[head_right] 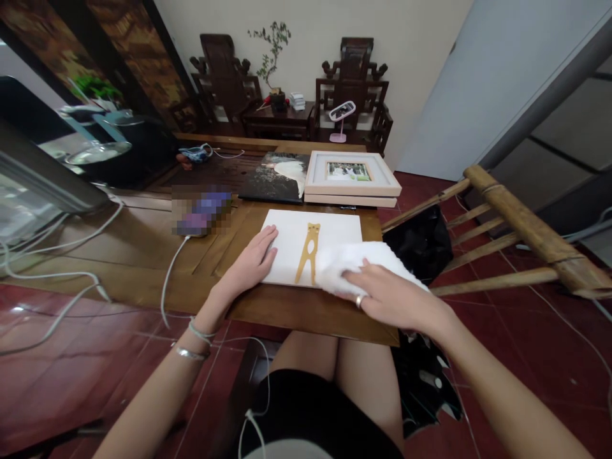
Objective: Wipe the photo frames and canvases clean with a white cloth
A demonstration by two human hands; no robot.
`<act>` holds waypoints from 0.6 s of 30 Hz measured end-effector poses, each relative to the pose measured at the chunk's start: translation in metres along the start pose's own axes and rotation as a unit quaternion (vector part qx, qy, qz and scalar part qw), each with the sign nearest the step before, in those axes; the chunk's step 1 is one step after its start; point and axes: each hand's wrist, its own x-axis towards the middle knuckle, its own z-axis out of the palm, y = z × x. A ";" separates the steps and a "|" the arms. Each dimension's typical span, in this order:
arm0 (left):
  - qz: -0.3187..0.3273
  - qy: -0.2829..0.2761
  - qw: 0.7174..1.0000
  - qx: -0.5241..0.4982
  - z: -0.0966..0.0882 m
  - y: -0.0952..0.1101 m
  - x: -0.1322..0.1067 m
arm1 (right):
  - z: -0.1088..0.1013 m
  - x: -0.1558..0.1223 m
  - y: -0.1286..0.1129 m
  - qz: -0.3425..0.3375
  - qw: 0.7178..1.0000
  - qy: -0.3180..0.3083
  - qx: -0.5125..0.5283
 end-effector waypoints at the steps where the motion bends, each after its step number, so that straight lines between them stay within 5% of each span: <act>1: 0.001 0.000 1.000 -0.001 0.000 0.000 0.000 | -0.003 0.011 0.008 0.006 1.000 0.009 0.006; 6: 0.000 0.005 1.000 -0.006 0.002 -0.002 0.000 | -0.021 0.074 0.047 0.041 0.996 0.073 0.025; 10: 0.001 0.002 1.000 -0.001 0.003 -0.004 0.000 | -0.027 0.097 0.054 0.035 0.996 0.084 0.000; 18: 0.000 0.003 1.000 -0.008 0.004 -0.004 0.000 | 0.006 0.026 -0.002 -0.035 0.995 0.072 -0.059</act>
